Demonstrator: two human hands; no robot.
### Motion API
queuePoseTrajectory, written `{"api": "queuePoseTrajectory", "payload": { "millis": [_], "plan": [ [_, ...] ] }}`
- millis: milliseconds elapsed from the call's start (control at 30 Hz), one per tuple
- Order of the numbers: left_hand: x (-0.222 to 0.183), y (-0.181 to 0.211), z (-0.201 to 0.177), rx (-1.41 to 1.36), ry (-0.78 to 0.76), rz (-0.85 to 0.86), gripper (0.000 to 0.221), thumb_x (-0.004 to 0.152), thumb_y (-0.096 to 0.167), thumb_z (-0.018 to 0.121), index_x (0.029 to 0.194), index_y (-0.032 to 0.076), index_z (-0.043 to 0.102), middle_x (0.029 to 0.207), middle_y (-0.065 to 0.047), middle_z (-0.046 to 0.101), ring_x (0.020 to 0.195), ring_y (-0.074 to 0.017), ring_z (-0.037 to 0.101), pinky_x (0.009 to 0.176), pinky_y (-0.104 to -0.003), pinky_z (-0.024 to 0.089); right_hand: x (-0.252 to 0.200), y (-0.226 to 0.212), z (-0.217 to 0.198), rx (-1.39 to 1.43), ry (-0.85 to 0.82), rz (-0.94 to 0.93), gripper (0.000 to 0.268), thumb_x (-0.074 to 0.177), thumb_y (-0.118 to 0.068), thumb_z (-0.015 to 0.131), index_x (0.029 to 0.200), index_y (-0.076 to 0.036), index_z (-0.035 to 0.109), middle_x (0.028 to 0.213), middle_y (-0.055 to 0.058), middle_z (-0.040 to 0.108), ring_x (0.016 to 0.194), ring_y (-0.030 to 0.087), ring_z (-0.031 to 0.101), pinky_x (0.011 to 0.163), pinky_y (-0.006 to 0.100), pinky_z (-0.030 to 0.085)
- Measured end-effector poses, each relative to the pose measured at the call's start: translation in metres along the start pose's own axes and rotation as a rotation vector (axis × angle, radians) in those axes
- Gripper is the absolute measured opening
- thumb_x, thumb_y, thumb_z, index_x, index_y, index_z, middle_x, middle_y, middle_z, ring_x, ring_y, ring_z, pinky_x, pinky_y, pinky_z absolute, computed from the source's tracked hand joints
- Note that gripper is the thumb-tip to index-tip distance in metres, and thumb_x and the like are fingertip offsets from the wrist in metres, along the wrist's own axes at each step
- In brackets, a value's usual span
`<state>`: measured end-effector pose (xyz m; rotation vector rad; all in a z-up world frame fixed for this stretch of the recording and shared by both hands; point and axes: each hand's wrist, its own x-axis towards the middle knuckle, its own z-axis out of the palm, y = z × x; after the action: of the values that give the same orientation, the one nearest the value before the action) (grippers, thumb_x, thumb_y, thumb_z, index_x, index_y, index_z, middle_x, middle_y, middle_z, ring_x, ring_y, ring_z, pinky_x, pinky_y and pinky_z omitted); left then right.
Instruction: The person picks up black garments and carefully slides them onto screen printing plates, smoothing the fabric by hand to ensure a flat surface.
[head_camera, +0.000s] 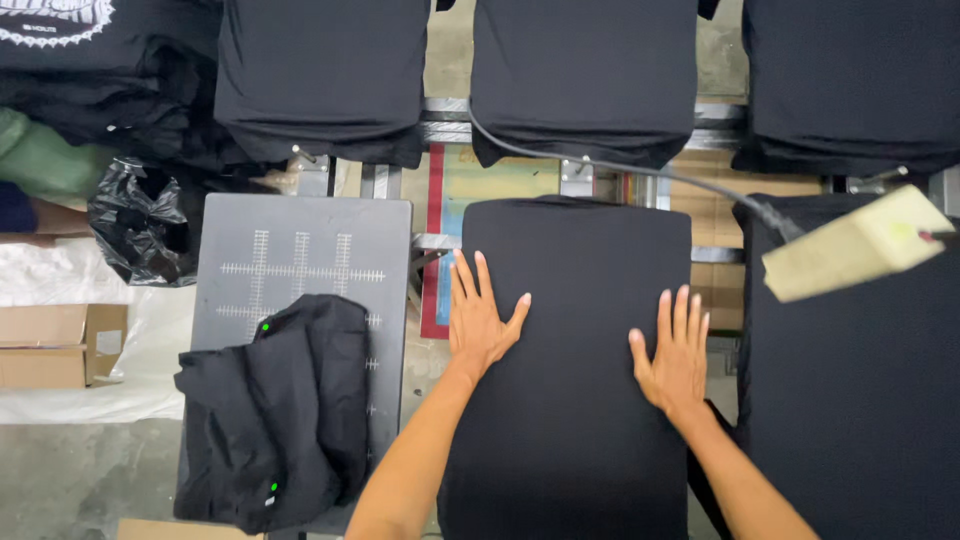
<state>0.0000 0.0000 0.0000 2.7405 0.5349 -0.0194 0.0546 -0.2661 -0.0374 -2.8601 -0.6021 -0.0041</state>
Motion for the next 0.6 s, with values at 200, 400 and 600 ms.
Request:
{"api": "queuePoseTrajectory", "payload": {
  "millis": [200,400,600],
  "plan": [
    [0.073,-0.004,0.007,-0.076,0.049,-0.077,0.095,0.080,0.062,0.047,0.141,-0.005,0.020,0.143,-0.033,0.021,0.132,-0.0448,0.026,0.106,-0.050,0.028,0.122,0.011,0.013,0.026,0.064,0.009,0.071,0.089,-0.042,0.043,0.142,0.004,0.031,0.148,0.026,0.022,0.134,0.043,0.027,0.108,0.053,0.023],
    [0.118,-0.013,0.025,-0.051,0.131,-0.069,0.091,0.081,0.059,0.045,0.139,-0.008,0.023,0.140,-0.034,0.026,0.134,-0.0448,0.025,0.109,-0.052,0.020,0.187,0.027,0.037,0.031,0.112,0.107,0.064,0.093,-0.040,0.043,0.141,0.003,0.037,0.144,0.028,0.028,0.132,0.043,0.030,0.105,0.053,0.026],
    [0.099,-0.007,0.016,0.029,0.273,-0.028,0.076,0.089,0.049,0.042,0.139,-0.007,0.028,0.144,-0.029,0.025,0.137,-0.0407,0.020,0.112,-0.051,0.013,0.164,0.012,0.022,0.049,0.122,0.148,0.056,0.098,-0.026,0.038,0.144,0.004,0.028,0.148,0.025,0.015,0.136,0.040,0.018,0.107,0.057,0.016]
  ]
}}
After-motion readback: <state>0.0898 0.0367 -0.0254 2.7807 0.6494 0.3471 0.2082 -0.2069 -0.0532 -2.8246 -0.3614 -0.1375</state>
